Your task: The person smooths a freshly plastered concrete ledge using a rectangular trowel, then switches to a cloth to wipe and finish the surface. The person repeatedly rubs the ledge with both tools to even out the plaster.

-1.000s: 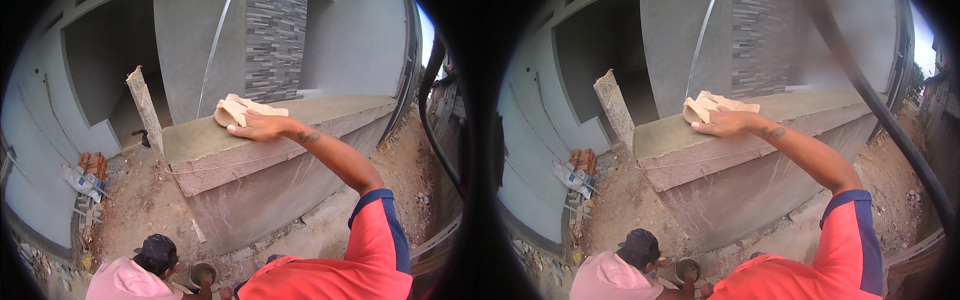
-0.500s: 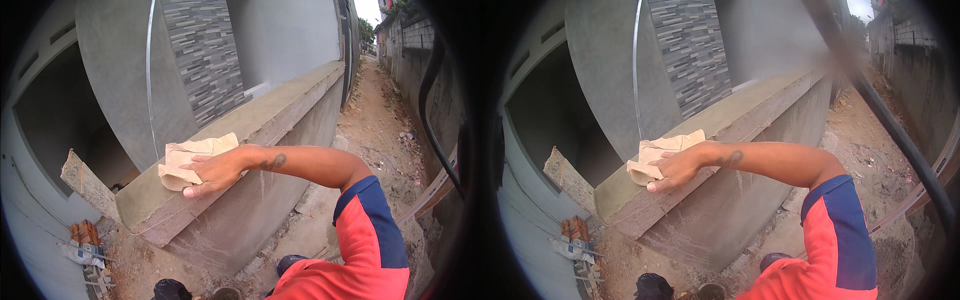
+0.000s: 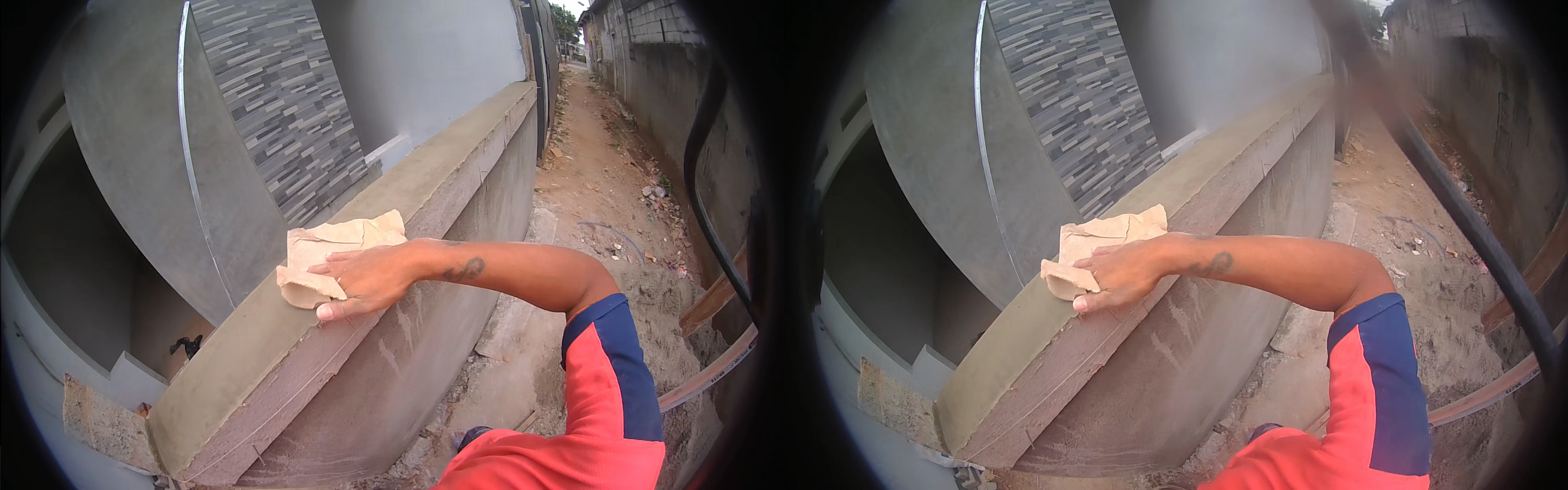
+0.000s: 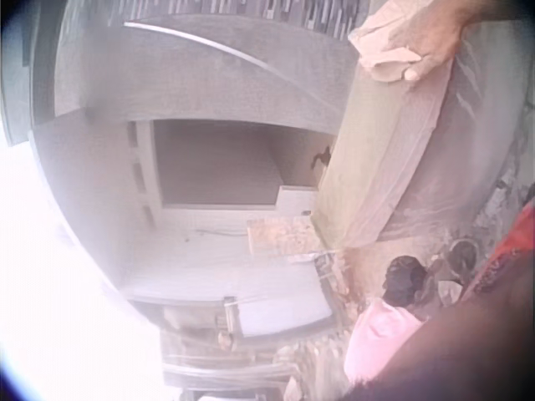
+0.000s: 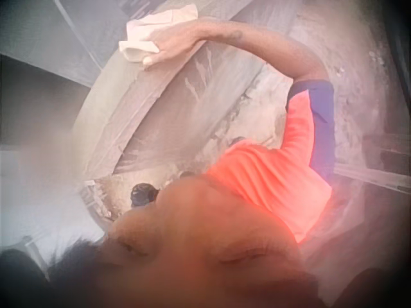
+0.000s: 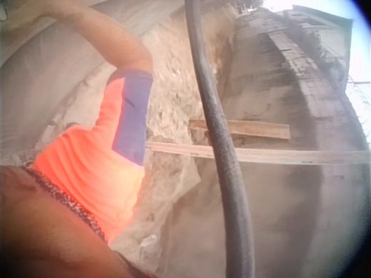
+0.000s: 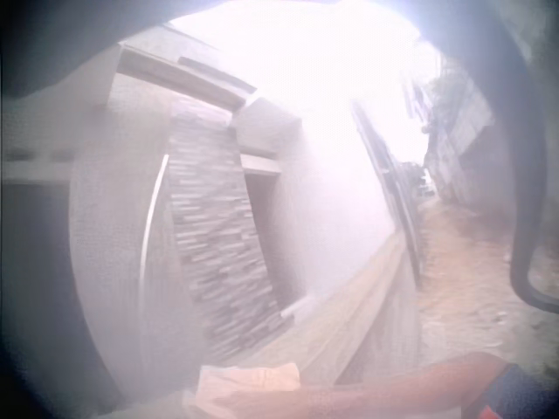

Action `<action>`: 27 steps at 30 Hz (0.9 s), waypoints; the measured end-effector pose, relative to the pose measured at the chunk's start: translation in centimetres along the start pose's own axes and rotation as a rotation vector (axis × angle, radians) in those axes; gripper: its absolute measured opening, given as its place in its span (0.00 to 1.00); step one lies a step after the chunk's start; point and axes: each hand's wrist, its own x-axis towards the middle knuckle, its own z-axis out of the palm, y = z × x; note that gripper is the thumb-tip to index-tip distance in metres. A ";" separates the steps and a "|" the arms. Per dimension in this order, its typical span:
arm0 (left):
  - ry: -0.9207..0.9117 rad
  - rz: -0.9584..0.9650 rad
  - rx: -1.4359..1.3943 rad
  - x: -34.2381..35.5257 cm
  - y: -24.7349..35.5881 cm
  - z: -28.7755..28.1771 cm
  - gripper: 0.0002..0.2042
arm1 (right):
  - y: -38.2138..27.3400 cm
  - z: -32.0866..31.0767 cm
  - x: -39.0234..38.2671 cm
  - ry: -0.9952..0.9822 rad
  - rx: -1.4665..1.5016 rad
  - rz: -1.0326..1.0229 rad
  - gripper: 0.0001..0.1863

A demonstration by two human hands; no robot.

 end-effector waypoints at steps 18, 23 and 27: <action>-0.354 0.145 0.254 12.2 8.9 5.8 0.08 | 25.7 -7.3 -6.7 0.018 0.231 0.443 0.47; -0.480 0.225 0.329 15.3 12.9 9.1 0.09 | 29.5 -6.2 -7.6 0.000 0.103 0.197 0.45; -0.531 0.376 0.422 21.7 20.1 14.7 0.09 | 36.8 -7.4 -11.0 0.018 0.142 0.179 0.44</action>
